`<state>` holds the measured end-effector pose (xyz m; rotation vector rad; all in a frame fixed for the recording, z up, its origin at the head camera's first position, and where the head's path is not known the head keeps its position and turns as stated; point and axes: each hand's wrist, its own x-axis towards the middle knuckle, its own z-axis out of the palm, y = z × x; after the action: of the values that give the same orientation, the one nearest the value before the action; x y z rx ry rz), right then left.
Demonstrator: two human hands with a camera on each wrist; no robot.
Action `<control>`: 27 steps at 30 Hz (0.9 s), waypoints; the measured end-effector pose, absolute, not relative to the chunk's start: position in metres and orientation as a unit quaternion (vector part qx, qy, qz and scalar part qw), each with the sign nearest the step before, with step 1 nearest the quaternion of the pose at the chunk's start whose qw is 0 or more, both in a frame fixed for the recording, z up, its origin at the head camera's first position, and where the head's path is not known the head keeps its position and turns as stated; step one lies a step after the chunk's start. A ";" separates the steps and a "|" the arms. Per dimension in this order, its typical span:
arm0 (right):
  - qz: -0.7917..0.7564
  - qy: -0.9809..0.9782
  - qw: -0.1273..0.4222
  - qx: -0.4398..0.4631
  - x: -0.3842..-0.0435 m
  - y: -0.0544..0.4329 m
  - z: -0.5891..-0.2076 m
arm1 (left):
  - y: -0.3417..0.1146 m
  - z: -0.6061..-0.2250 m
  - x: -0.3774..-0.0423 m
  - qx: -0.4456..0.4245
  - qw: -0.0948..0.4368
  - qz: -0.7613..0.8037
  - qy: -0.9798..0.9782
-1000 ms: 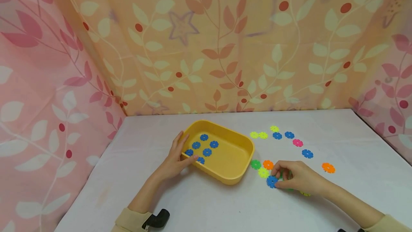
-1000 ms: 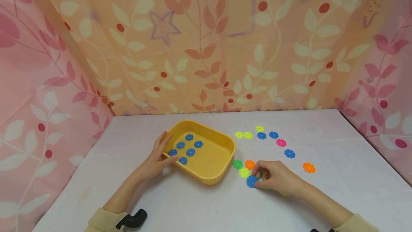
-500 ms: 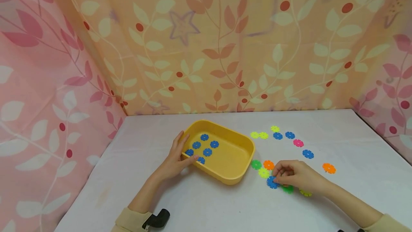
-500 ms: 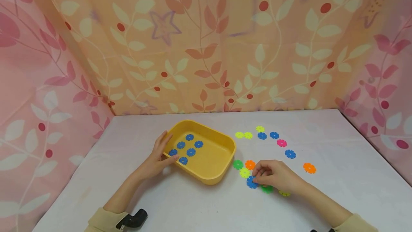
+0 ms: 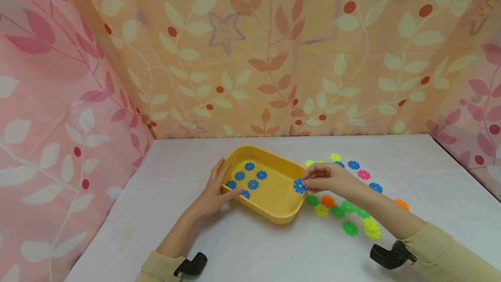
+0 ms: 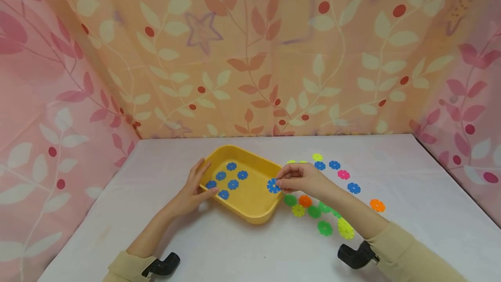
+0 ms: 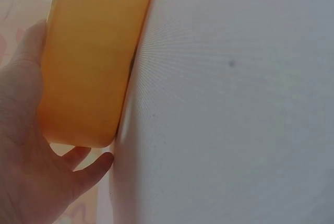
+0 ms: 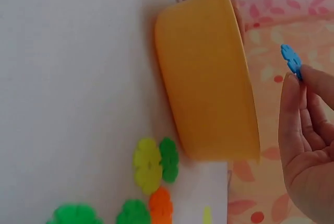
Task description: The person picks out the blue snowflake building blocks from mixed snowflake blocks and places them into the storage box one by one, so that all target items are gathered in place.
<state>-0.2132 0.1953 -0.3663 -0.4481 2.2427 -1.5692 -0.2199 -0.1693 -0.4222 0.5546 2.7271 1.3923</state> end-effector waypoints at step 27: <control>-0.402 0.843 0.263 -0.242 -0.260 0.077 -0.398 | -0.170 -0.424 -0.221 0.178 0.013 0.440 0.880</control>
<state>-0.2601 0.0765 -0.3975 -0.6545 2.2808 -1.0860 -0.2213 -0.1697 -0.4241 0.5542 2.7418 1.3698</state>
